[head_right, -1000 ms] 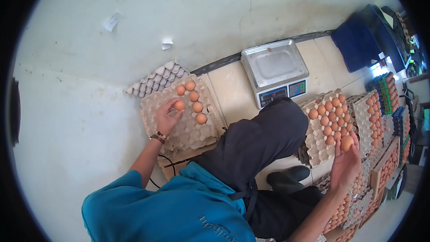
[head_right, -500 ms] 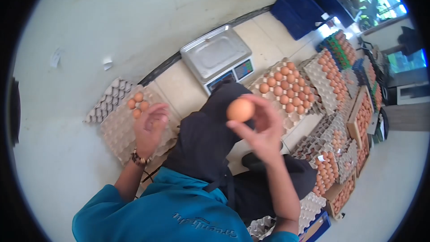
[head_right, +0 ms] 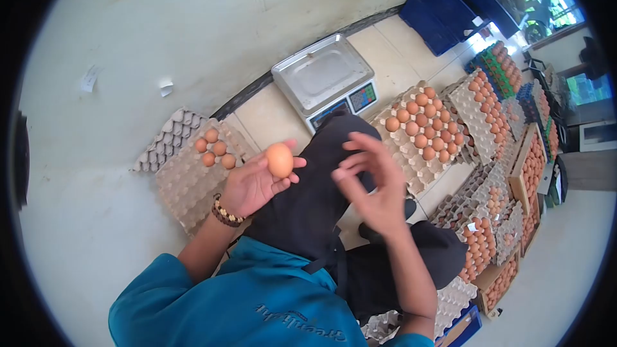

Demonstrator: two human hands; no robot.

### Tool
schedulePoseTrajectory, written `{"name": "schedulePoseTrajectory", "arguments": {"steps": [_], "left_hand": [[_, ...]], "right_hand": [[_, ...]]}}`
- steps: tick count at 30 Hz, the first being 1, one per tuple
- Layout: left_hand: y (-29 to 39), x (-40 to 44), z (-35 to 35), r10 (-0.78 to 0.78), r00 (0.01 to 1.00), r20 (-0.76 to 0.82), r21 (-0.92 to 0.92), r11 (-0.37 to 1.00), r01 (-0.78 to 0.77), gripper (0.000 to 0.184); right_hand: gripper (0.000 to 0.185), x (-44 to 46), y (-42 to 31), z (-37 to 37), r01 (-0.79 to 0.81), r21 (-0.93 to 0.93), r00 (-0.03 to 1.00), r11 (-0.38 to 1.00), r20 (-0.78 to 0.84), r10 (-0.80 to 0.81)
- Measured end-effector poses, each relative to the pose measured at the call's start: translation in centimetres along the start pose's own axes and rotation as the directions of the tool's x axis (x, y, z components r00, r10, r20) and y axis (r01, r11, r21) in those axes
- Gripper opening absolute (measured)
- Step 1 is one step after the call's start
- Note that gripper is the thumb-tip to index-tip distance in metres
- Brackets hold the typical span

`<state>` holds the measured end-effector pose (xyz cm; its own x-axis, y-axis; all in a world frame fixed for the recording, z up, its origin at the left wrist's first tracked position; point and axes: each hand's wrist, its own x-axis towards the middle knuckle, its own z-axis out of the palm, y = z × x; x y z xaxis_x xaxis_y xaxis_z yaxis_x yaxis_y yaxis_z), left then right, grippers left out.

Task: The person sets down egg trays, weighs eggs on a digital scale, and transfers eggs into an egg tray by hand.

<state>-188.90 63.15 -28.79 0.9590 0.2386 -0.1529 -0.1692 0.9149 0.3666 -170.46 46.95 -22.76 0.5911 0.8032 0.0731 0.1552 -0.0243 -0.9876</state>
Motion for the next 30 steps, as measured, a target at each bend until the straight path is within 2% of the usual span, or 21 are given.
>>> {"name": "schedulePoseTrajectory", "arguments": {"steps": [2, 6, 9, 10, 12, 15, 18, 21, 24, 27, 30], "left_hand": [[1.0, -0.5, -2.1, 0.029, 0.998, 0.064, -0.102, 0.995, -0.022, 0.060], [2.9, -2.8, -4.4, 0.148, 0.972, -0.182, 0.069, 0.988, -0.138, 0.053], [3.5, -5.1, -6.4, 0.296, 0.892, -0.343, 0.317, 0.930, -0.187, 0.050], [3.5, -5.9, -7.8, 0.427, 0.826, -0.369, 0.527, 0.828, -0.193, 0.049], [3.2, -7.4, -11.6, 0.666, 0.678, -0.313, 0.853, 0.511, -0.109, 0.046], [3.0, -10.1, -15.7, 0.787, 0.530, -0.316, 0.936, 0.351, 0.036, 0.044], [2.4, -11.2, -17.4, 0.800, 0.539, -0.262, 0.953, 0.126, 0.275, 0.044], [2.2, -11.1, -17.1, 0.801, 0.583, -0.132, 0.920, -0.121, 0.374, 0.046], [2.3, -10.5, -16.1, 0.817, 0.507, -0.274, 0.925, 0.080, 0.371, 0.049], [3.7, -5.7, -13.1, 0.845, 0.502, -0.185, 0.971, 0.234, -0.036, 0.049], [4.0, 2.2, -13.0, 0.820, 0.566, -0.087, 0.917, 0.288, -0.276, 0.047]], "right_hand": [[0.044, 0.1, 0.1, -1.6, -0.041, 0.051, 0.993, 0.998, -0.106, 0.047], [0.031, 0.5, 0.5, -4.8, -0.038, 0.035, 0.968, 0.999, -0.246, 0.046], [0.027, 0.8, 0.3, -5.9, -0.020, 0.021, 0.958, 1.000, -0.286, 0.025], [0.025, 0.9, 0.0, -5.8, -0.011, 0.037, 0.954, 0.999, -0.298, 0.021], [0.025, 0.9, 0.2, -6.2, -0.007, 0.043, 0.955, 0.999, -0.297, 0.020], [0.025, 0.6, 0.4, -6.6, -0.008, 0.044, 0.957, 0.999, -0.290, 0.020], [0.024, 0.6, 0.3, -6.8, -0.001, 0.033, 0.962, 0.999, -0.274, 0.010], [0.024, 0.5, 0.3, -6.9, 0.002, 0.048, 0.954, 0.999, -0.298, 0.012], [0.024, 0.4, 0.4, -7.3, 0.012, 0.055, 0.950, 0.998, -0.313, 0.006], [0.025, 0.3, -0.1, -8.0, 0.036, 0.099, 0.945, 0.994, -0.326, -0.002], [0.027, 0.4, -0.6, -9.5, 0.074, 0.147, 0.924, 0.986, -0.382, -0.012]]}}
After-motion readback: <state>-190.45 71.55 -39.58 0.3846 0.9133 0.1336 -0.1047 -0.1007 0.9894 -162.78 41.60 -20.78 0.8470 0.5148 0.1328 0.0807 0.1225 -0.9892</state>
